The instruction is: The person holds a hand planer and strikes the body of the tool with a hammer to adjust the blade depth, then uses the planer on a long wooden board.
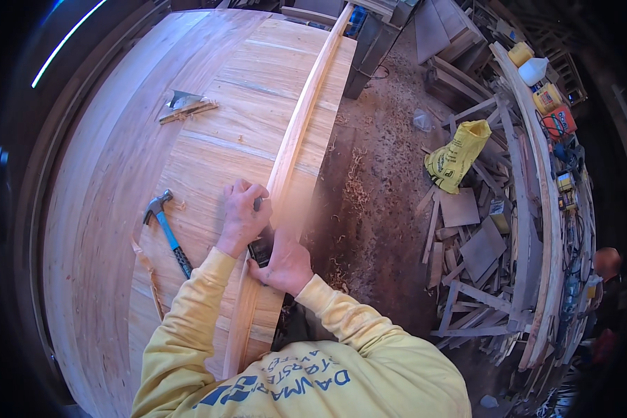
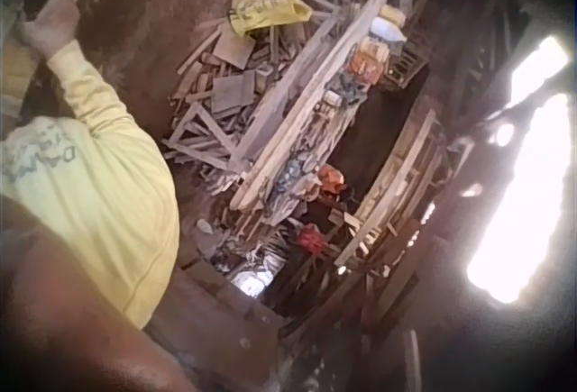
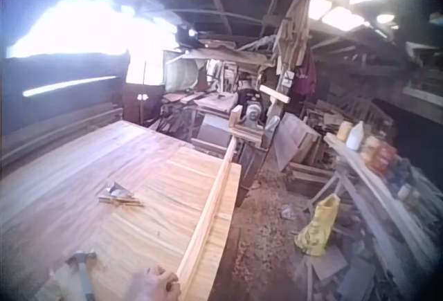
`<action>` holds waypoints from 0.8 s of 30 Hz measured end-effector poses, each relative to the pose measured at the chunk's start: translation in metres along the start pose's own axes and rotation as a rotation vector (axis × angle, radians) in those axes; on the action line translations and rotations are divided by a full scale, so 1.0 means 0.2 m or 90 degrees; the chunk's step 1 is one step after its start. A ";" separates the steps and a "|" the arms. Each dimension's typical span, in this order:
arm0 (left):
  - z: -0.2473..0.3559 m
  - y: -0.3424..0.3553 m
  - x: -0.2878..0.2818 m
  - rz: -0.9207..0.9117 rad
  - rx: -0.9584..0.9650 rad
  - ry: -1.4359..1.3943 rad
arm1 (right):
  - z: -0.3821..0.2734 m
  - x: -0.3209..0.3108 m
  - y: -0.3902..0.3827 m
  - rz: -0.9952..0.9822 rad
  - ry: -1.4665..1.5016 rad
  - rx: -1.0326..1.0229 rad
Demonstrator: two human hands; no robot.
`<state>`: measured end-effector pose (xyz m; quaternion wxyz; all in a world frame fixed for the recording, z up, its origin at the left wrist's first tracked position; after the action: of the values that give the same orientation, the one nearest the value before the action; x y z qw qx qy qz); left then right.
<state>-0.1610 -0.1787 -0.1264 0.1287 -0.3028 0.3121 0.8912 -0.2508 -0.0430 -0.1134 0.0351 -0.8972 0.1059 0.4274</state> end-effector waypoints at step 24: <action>0.38 -0.79 -0.43 0.047 -0.126 0.128 | -0.20 0.01 -0.70 -0.250 0.049 -0.050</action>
<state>-0.0620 -0.0118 -0.1015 0.0336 -0.3899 0.2450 0.8870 -0.1882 0.0873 -0.0943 0.0787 -0.9168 -0.0866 0.3818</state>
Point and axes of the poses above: each hand's wrist, its own y-axis towards the middle knuckle, its own x-axis out of the palm, z = x × y, the point moved 1 cm from there along y, towards the middle knuckle, and after that the axes turned 4 degrees about x, right-handed, at the moved point
